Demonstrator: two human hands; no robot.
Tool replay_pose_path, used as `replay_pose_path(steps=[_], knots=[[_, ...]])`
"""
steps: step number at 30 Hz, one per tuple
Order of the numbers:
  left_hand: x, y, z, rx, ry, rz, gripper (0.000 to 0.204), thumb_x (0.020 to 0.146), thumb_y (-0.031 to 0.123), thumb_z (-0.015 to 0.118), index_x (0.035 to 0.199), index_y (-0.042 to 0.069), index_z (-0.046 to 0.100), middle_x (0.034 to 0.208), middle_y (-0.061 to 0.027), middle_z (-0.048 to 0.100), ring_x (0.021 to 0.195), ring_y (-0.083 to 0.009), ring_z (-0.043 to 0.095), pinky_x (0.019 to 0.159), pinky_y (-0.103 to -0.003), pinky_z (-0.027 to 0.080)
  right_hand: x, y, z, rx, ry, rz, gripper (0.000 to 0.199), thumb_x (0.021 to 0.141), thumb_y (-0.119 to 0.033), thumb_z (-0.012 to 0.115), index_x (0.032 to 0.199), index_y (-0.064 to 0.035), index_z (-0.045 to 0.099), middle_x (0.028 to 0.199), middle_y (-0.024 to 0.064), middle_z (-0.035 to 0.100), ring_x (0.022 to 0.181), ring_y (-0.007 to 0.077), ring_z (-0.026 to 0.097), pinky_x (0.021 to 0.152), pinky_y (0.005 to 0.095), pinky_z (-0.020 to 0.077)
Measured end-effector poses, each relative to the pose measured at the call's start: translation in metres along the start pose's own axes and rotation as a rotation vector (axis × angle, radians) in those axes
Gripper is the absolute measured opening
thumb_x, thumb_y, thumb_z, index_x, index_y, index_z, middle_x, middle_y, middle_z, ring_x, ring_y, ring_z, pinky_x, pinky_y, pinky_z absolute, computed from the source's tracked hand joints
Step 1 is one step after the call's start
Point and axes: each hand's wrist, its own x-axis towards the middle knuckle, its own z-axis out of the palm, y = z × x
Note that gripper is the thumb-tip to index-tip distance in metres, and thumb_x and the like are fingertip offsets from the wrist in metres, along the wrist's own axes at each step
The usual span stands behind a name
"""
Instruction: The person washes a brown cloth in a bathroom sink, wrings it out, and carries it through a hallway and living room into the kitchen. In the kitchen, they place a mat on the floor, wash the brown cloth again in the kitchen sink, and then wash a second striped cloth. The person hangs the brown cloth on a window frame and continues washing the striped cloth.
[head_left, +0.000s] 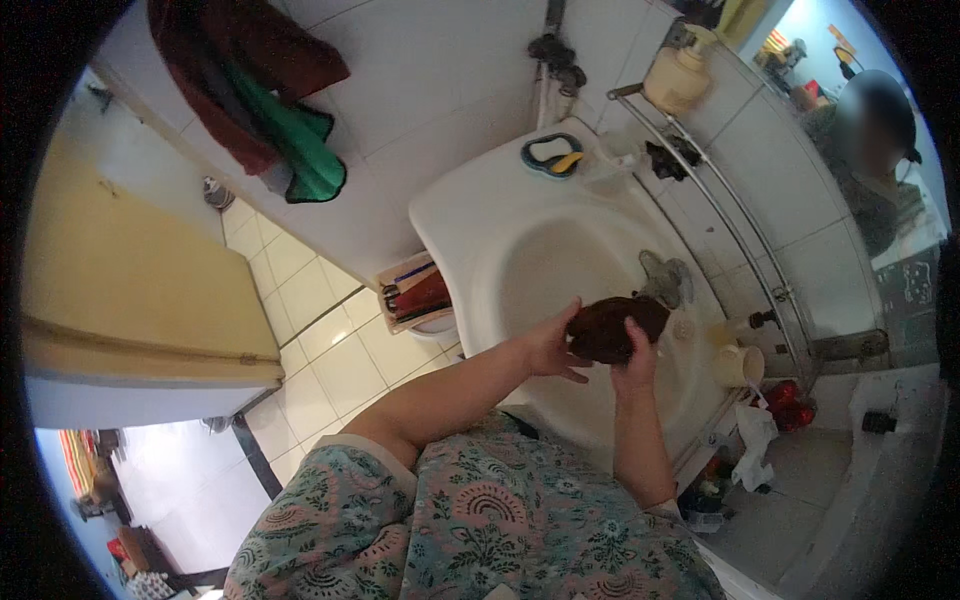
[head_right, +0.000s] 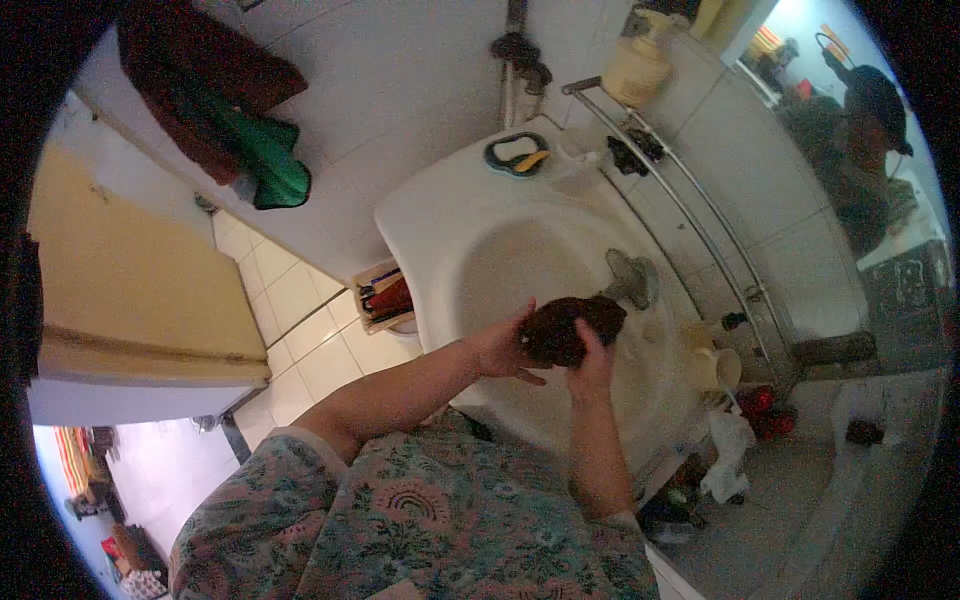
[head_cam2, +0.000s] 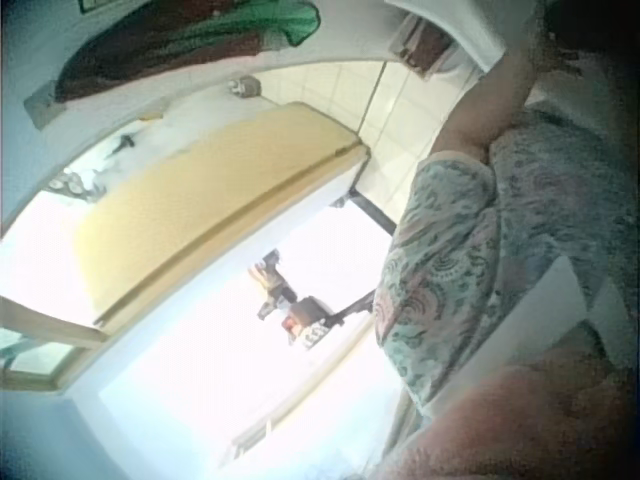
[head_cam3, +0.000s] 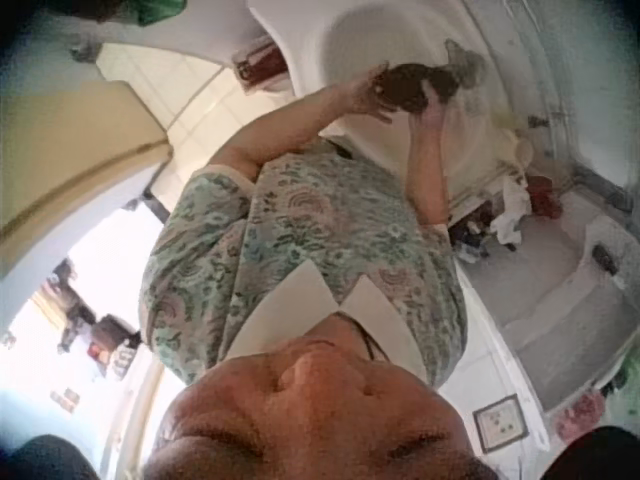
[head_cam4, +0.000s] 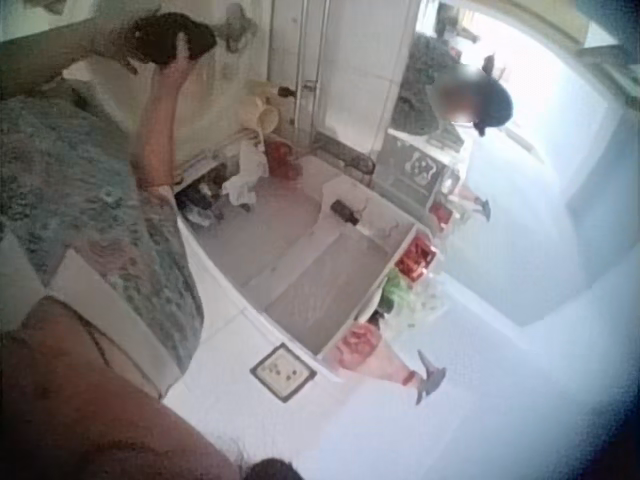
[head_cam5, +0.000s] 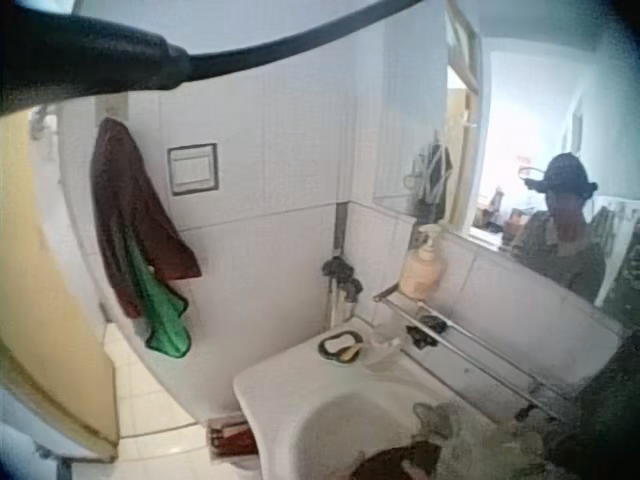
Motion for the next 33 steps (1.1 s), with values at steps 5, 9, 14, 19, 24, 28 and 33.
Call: replay_pose_path(steps=[5, 9, 14, 19, 24, 28, 33], knots=[[0.016, 0.011, 0.035, 0.017, 0.048, 0.477, 0.046, 0.087, 0.045, 0.054, 0.106, 0.004, 0.057, 0.104, -0.0095, 0.061, 0.092, -0.0228, 0.060, 0.079, -0.037, 0.050, -0.025, 0.006, 0.033, -0.056, -0.046, -0.148, 0.033, 0.083, -0.012, 0.063, 0.113, -0.0040, 0.049, 0.104, 0.0083, 0.057, 0.098, 0.0228, 0.056, 0.085, 0.0373, 0.0477], [0.002, 0.020, 0.064, 0.727, 0.452, 0.684, 0.035, 0.084, 0.041, 0.059, 0.085, 0.006, 0.064, 0.086, -0.0077, 0.065, 0.077, -0.0260, 0.062, 0.072, -0.039, 0.049, -0.020, 0.004, 0.036, 0.186, 0.009, -0.027, 0.033, 0.091, -0.031, 0.051, 0.115, -0.0078, 0.048, 0.107, 0.0068, 0.055, 0.100, 0.0213, 0.054, 0.087, 0.0382, 0.0455], [-0.009, 0.004, 0.097, 1.541, 0.286, 1.196, 0.026, 0.078, 0.032, 0.061, 0.069, 0.008, 0.062, 0.072, -0.0098, 0.060, 0.071, -0.0303, 0.060, 0.065, -0.039, 0.047, 0.005, 0.019, 0.015, 0.459, -0.230, 0.114, 0.044, 0.091, -0.050, 0.044, 0.107, -0.0091, 0.049, 0.106, 0.0066, 0.053, 0.100, 0.0232, 0.054, 0.085, 0.0424, 0.0461], [0.000, 0.002, 0.074, 1.790, -0.067, 1.305, 0.023, 0.077, 0.029, 0.059, 0.070, 0.007, 0.061, 0.074, -0.0090, 0.060, 0.068, -0.0305, 0.058, 0.068, -0.042, 0.045, 0.008, 0.012, 0.004, 0.417, -0.299, 0.322, 0.045, 0.093, -0.048, 0.038, 0.118, -0.0112, 0.044, 0.119, 0.0071, 0.048, 0.110, 0.0226, 0.048, 0.092, 0.0441, 0.0423], [0.019, 0.035, 0.062, 1.450, -0.149, 1.499, 0.020, 0.081, 0.027, 0.056, 0.085, 0.010, 0.065, 0.082, -0.0081, 0.061, 0.077, -0.0264, 0.057, 0.069, -0.039, 0.045, -0.015, -0.002, 0.022, 0.353, -0.373, 0.378, 0.048, 0.094, -0.047, 0.034, 0.127, -0.0126, 0.039, 0.128, 0.0079, 0.045, 0.118, 0.0225, 0.045, 0.097, 0.0451, 0.0398], [0.006, 0.063, 0.067, 0.609, -0.239, 0.667, 0.032, 0.085, 0.027, 0.056, 0.113, 0.012, 0.056, 0.103, -0.0056, 0.060, 0.086, -0.0200, 0.057, 0.075, -0.035, 0.047, 0.001, -0.016, 0.034, 0.208, -0.314, 0.180, 0.043, 0.092, -0.038, 0.043, 0.126, -0.0108, 0.041, 0.115, 0.0091, 0.053, 0.105, 0.0247, 0.053, 0.089, 0.0413, 0.0462], [0.003, 0.053, 0.037, 0.265, -0.385, 0.086, 0.054, 0.086, 0.027, 0.059, 0.133, 0.013, 0.035, 0.116, -0.0065, 0.053, 0.089, -0.0164, 0.056, 0.082, -0.031, 0.047, 0.018, -0.026, 0.039, -0.167, -0.055, -0.133, 0.042, 0.086, -0.009, 0.055, 0.126, -0.0063, 0.043, 0.108, 0.0112, 0.058, 0.094, 0.0257, 0.060, 0.079, 0.0347, 0.0520]])
